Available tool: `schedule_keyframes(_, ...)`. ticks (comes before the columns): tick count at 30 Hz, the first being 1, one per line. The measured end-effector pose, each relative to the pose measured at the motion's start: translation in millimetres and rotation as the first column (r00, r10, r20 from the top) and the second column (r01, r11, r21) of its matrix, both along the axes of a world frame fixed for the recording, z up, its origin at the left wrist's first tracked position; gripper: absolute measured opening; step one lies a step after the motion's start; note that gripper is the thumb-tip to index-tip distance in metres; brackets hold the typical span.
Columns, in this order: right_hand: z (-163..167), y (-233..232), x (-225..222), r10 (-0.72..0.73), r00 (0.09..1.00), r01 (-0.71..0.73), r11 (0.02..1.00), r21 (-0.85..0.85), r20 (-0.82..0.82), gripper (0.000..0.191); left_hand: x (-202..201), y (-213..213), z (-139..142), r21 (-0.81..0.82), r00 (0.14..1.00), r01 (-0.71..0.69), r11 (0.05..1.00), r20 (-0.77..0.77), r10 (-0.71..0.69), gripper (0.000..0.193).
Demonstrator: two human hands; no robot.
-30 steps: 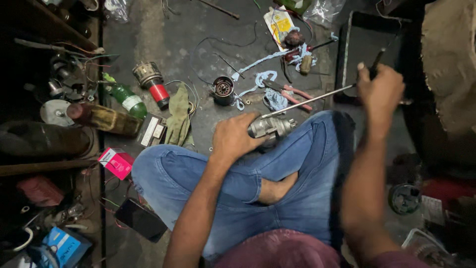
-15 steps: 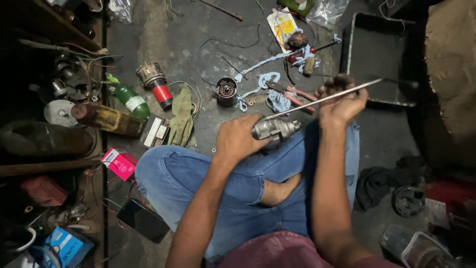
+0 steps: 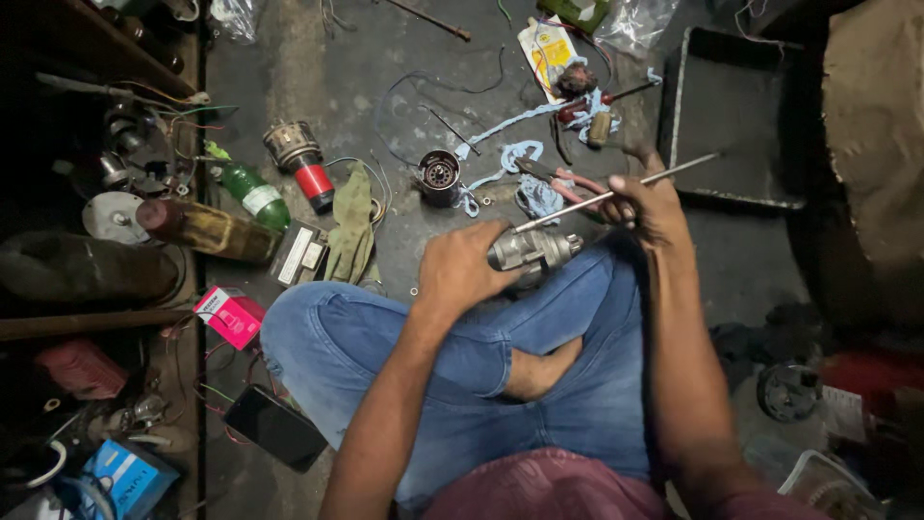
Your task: The person sits cross-legged on the workshop floor and disassembles an automotive starter motor in their lap, first using a long metal rod to work on the housing, then pulling off the end cap, solenoid and drive gear by hand and separating the internal components on the floor.
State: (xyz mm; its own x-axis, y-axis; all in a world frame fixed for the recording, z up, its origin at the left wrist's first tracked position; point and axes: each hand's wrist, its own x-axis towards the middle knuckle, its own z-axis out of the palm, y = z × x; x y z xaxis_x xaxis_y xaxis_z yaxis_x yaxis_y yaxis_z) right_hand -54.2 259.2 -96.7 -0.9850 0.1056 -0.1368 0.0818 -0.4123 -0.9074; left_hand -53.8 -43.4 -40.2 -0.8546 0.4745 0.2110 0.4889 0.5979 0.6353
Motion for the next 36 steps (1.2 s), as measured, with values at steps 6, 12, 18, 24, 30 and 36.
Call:
schedule_keyframes(6, -12, 16, 9, 0.099, 0.991, -0.115, 0.97, -0.212, -0.087, 0.028, -1, 0, 0, -0.069, 0.998, 0.007, 0.998, 0.069, -0.003, 0.056)
schedule_keyframes(12, -4, 28, 3, -0.052, 0.991, 0.045, 0.997, 0.063, 0.12, 0.042, 0, 1, 0, -0.054, 0.999, -0.007, 0.998, 0.049, 0.01, 0.057)
schedule_keyframes(18, 32, 45, 25, -0.339, 0.939, 0.328, 0.931, 0.161, 0.049, 0.06, 0, 0, -1, -0.044, 1.0, 0.009, 0.999, 0.021, -0.008, 0.062)
schedule_keyframes(24, 33, 37, 49, -0.304, 0.952, 0.291, 0.931, 0.221, 0.027, 0.059, 1, 1, 1, -0.048, 1.0, 0.004, 0.999, -0.009, -0.004, 0.066)
schedule_keyframes(30, 8, 30, 44, -0.169, 0.986, 0.161, 0.965, 0.208, 0.018, 0.064, 2, 0, 8, -0.097, 1.0, 0.003, 0.995, 0.019, -0.001, 0.069)
schedule_keyframes(36, -5, 32, 43, -0.163, 0.982, 0.144, 0.974, 0.177, 0.1, 0.054, 2, 0, 9, -0.082, 1.0, 0.005, 0.997, -0.014, -0.007, 0.072)
